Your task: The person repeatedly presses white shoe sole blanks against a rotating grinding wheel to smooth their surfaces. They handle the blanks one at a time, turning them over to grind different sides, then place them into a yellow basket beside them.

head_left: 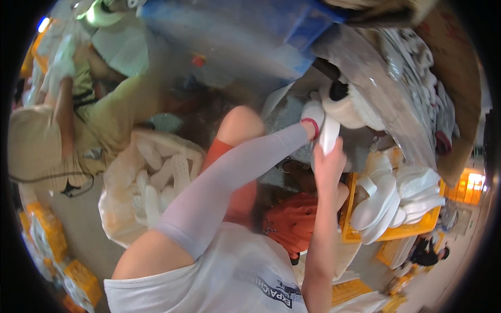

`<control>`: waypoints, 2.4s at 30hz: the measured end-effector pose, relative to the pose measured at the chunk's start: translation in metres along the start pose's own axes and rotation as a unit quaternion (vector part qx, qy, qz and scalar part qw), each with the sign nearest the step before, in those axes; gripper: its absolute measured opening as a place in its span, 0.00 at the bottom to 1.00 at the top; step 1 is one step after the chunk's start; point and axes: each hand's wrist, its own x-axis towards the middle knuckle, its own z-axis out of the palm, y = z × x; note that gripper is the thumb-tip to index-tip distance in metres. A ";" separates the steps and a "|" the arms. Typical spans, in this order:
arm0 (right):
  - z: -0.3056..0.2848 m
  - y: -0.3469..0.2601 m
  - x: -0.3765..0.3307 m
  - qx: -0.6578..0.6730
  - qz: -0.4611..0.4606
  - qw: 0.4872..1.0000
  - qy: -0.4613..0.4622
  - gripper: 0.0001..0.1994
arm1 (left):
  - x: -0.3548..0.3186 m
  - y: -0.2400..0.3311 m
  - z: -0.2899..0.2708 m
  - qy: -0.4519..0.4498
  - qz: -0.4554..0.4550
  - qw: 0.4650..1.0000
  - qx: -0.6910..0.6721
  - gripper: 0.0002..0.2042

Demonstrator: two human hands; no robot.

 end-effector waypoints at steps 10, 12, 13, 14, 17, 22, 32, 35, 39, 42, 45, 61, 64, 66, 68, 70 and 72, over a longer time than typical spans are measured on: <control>-0.022 -0.016 -0.045 0.012 -0.080 0.991 0.108 0.06 | -0.071 0.019 0.000 -0.034 -0.004 0.993 0.115 0.21; 0.013 0.017 -0.012 0.033 -0.056 0.989 0.132 0.07 | -0.047 0.004 -0.010 -0.055 0.057 0.970 0.229 0.26; 0.030 0.033 0.002 0.037 -0.084 0.979 0.182 0.09 | -0.042 -0.007 -0.015 -0.040 0.080 0.967 0.239 0.25; 0.043 0.043 0.012 0.011 -0.036 0.986 0.161 0.10 | -0.038 -0.017 -0.019 -0.035 0.092 0.963 0.251 0.24; 0.064 0.056 0.029 0.016 -0.012 0.982 0.188 0.12 | -0.024 -0.034 -0.022 -0.047 0.086 0.968 0.230 0.24; 0.031 0.039 0.027 0.223 -0.010 0.974 0.035 0.24 | 0.002 0.000 -0.004 -0.116 0.017 0.968 0.221 0.24; -0.005 0.029 -0.039 0.534 0.157 0.830 -0.032 0.27 | -0.120 0.026 -0.021 0.025 0.253 0.892 0.373 0.23; 0.013 0.022 -0.023 0.556 0.141 0.817 0.062 0.17 | -0.114 0.046 -0.017 0.018 0.398 0.761 0.513 0.22; 0.032 0.016 -0.011 0.464 0.102 0.872 0.120 0.14 | -0.104 0.052 -0.021 -0.036 0.461 0.723 0.513 0.17; 0.034 0.025 -0.026 0.462 0.064 0.874 0.138 0.17 | -0.116 0.044 -0.029 -0.090 0.386 0.840 0.370 0.17; 0.024 0.046 -0.030 0.530 0.050 0.843 0.081 0.21 | -0.133 0.049 -0.027 -0.078 0.325 0.873 0.356 0.17; 0.068 0.086 0.017 0.431 0.143 0.885 0.101 0.20 | -0.166 0.031 -0.002 -0.088 0.215 0.930 0.283 0.20; 0.054 0.083 0.013 0.467 0.149 0.867 0.094 0.20 | -0.170 0.033 0.004 -0.156 0.212 0.902 0.344 0.20; 0.049 0.081 0.008 0.413 0.142 0.891 0.122 0.20 | -0.179 0.033 0.009 -0.152 0.165 0.935 0.276 0.19; 0.047 0.083 0.003 0.385 0.095 0.908 0.139 0.20 | -0.187 0.030 0.014 -0.086 0.181 0.941 0.272 0.18; 0.043 0.092 0.004 0.379 0.129 0.904 0.152 0.21 | -0.187 0.020 0.022 -0.136 0.153 0.952 0.229 0.17; 0.036 0.111 0.011 0.374 0.176 0.898 0.148 0.22 | -0.180 0.004 0.033 -0.155 0.110 0.961 0.199 0.17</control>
